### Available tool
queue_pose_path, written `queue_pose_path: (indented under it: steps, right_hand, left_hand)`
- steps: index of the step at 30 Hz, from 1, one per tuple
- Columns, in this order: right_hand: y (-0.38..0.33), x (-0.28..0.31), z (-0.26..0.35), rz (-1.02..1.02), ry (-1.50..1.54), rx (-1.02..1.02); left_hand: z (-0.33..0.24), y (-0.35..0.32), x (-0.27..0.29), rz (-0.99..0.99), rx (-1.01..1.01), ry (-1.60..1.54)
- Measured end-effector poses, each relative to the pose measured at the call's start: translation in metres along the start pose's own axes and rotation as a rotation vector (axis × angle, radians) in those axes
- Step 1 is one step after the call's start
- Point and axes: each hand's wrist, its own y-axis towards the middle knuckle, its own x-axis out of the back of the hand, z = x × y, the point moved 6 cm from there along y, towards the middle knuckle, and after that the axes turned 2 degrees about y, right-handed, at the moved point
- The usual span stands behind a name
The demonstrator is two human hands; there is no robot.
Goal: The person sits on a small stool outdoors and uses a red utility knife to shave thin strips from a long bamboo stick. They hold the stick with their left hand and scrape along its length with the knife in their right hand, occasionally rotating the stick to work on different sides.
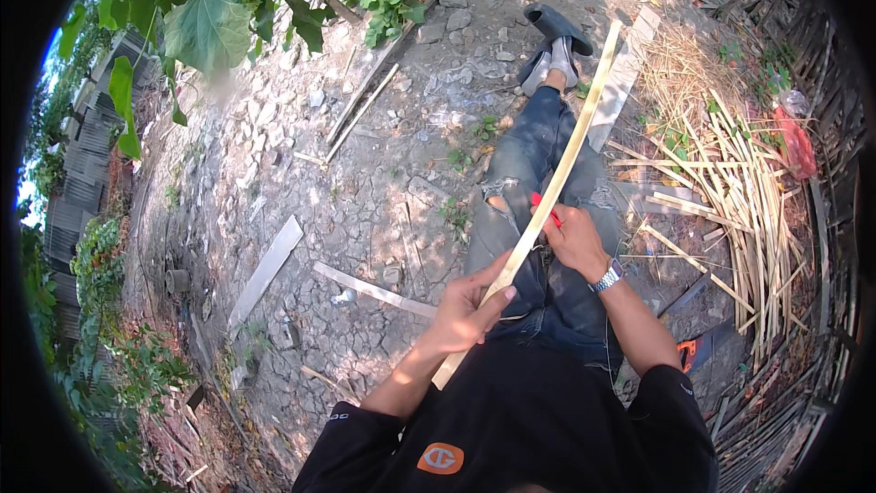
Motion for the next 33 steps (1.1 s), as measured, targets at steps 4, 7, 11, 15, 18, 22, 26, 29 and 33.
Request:
queue_pose_path:
  steps: [4,7,11,15,18,22,26,29,33]
  right_hand:
    - [-0.011,0.033,0.024,-0.036,0.111,-0.075]
    - [-0.026,0.029,0.052,0.087,0.082,0.060]
    - [-0.036,0.009,0.078,0.231,-0.060,0.162]
    - [-0.030,0.006,0.087,0.276,-0.165,0.119]
    - [-0.023,0.001,0.076,0.192,-0.235,0.082]
    - [0.023,0.032,0.039,0.079,-0.179,-0.090]
    - [0.045,0.034,0.025,-0.005,-0.347,-0.049]
    - [0.086,0.092,-0.048,-0.256,-0.210,-0.281]
    - [0.090,0.165,-0.117,-0.274,-0.350,-0.225]
  left_hand:
    - [0.004,0.005,0.018,-0.142,-0.052,-0.074]
    - [0.006,0.012,0.028,-0.215,-0.024,-0.075]
    - [0.008,0.013,0.018,-0.148,-0.039,-0.053]
    - [0.010,0.011,0.018,-0.155,-0.060,-0.090]
    - [0.024,0.012,0.025,-0.156,-0.052,-0.130]
    - [0.018,-0.005,0.022,-0.068,-0.022,-0.031]
    - [0.026,-0.007,0.028,-0.072,0.044,-0.056]
    - [0.020,-0.025,0.026,0.052,0.109,-0.022]
    - [0.039,-0.055,0.034,0.162,0.206,-0.012]
